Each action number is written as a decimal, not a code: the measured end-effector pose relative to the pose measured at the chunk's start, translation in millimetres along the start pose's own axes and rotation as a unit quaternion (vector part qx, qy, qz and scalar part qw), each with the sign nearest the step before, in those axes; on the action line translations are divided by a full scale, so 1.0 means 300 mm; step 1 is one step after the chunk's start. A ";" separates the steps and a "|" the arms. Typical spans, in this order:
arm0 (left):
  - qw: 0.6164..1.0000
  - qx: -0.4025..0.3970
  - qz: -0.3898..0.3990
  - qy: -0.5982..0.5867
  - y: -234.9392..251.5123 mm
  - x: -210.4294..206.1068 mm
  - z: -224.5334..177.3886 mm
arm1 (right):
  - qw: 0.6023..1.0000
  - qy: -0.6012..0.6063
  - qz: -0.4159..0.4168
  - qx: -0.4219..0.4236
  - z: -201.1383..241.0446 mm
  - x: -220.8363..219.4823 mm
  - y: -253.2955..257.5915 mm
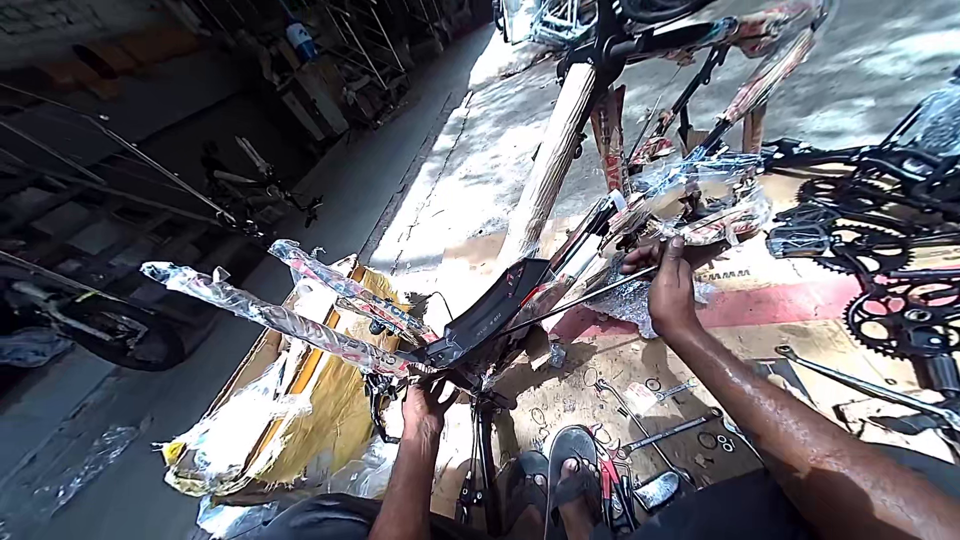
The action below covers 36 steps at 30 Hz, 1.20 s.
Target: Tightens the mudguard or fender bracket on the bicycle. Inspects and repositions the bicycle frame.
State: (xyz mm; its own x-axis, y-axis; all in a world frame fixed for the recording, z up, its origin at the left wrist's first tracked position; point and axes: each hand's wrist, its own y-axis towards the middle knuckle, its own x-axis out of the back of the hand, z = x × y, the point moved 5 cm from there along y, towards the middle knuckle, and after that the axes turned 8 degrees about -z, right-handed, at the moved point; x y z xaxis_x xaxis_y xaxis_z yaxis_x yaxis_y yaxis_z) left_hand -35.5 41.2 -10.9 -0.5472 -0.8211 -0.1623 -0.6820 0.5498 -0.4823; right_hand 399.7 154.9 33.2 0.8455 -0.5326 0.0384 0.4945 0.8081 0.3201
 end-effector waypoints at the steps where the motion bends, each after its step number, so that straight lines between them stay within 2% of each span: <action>1: 1.000 -0.001 -0.002 0.000 -0.002 0.000 0.001 | 0.998 -0.022 -0.024 0.051 0.005 -0.001 -0.020; 2: 1.000 -0.001 -0.003 -0.001 -0.003 0.002 0.005 | 0.994 -0.085 -0.021 0.068 0.009 0.008 -0.024; 3: 1.000 -0.001 -0.003 -0.002 -0.001 0.005 0.008 | 0.987 -0.154 0.021 0.040 0.013 0.017 -0.008; 5: 1.000 0.006 -0.003 -0.003 0.003 0.014 0.012 | 0.955 -0.215 0.156 -0.133 0.004 0.018 0.048; 7: 1.000 0.014 0.000 -0.003 0.015 0.014 0.012 | 0.916 -0.104 0.238 -0.305 0.022 0.021 0.070; 8: 1.000 0.013 0.002 -0.002 0.018 0.011 0.010 | 0.910 -0.049 0.253 -0.324 0.047 0.023 0.079; 10: 1.000 0.009 0.000 -0.002 0.010 0.008 0.009 | 0.923 0.054 0.281 -0.259 0.087 0.024 0.085; 11: 1.000 0.008 0.000 -0.008 0.005 0.006 0.012 | 0.920 0.136 0.298 -0.216 0.092 0.020 0.076; 12: 1.000 0.007 0.001 -0.015 0.003 0.003 0.014 | 0.900 0.253 0.298 -0.195 0.087 0.009 0.064; 14: 1.000 0.007 0.002 -0.021 0.011 0.000 0.017 | 0.797 0.491 0.264 -0.232 0.064 -0.021 0.028; 16: 1.000 0.009 -0.001 -0.019 0.019 0.003 0.019 | 0.687 0.629 0.231 -0.282 0.054 -0.048 0.017; 17: 1.000 0.010 -0.003 -0.020 0.018 0.004 0.018 | 0.673 0.642 0.188 -0.316 0.062 -0.051 0.022; 21: 1.000 0.008 0.000 -0.017 0.023 0.006 0.013 | 0.733 0.507 -0.071 -0.449 0.112 -0.057 0.035; 23: 1.000 0.006 0.005 -0.011 0.017 0.006 0.013 | 0.752 0.467 -0.104 -0.453 0.125 -0.054 0.030; 24: 1.000 0.005 0.007 -0.011 0.009 0.000 0.010 | 0.777 0.448 -0.096 -0.432 0.133 -0.052 0.031; 26: 1.000 0.008 0.001 -0.023 -0.012 -0.005 0.006 | 0.866 0.371 -0.064 -0.330 0.135 -0.036 0.009; 27: 0.999 0.006 -0.012 -0.033 -0.017 -0.006 0.010 | 0.910 0.329 -0.042 -0.250 0.123 -0.027 -0.015; 29: 0.998 0.000 -0.039 -0.059 -0.027 -0.014 0.018 | 0.975 0.223 -0.003 -0.023 0.072 -0.017 -0.044; 31: 0.996 -0.004 -0.050 -0.080 -0.029 -0.010 0.025 | 0.984 0.083 -0.001 0.160 0.047 0.008 -0.049; 33: 0.996 0.000 -0.048 -0.074 -0.017 -0.007 0.022 | 0.964 -0.019 -0.041 0.262 0.064 0.033 -0.024; 35: 0.998 0.005 -0.032 -0.053 -0.007 0.002 0.017 | 0.957 -0.105 -0.059 0.264 0.101 0.030 0.010; 36: 0.999 0.007 -0.024 -0.043 -0.004 0.004 0.011 | 0.959 -0.179 -0.047 0.215 0.119 0.020 0.029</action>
State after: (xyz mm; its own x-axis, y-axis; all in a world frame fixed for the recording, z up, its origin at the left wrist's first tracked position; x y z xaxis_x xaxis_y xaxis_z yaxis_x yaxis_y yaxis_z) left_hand -33.8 39.0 -13.4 -0.4697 -0.8569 -0.2122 -0.6997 0.5079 -0.5024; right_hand 401.9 149.6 70.0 0.6398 -0.7125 0.2880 0.3710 0.6145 0.6962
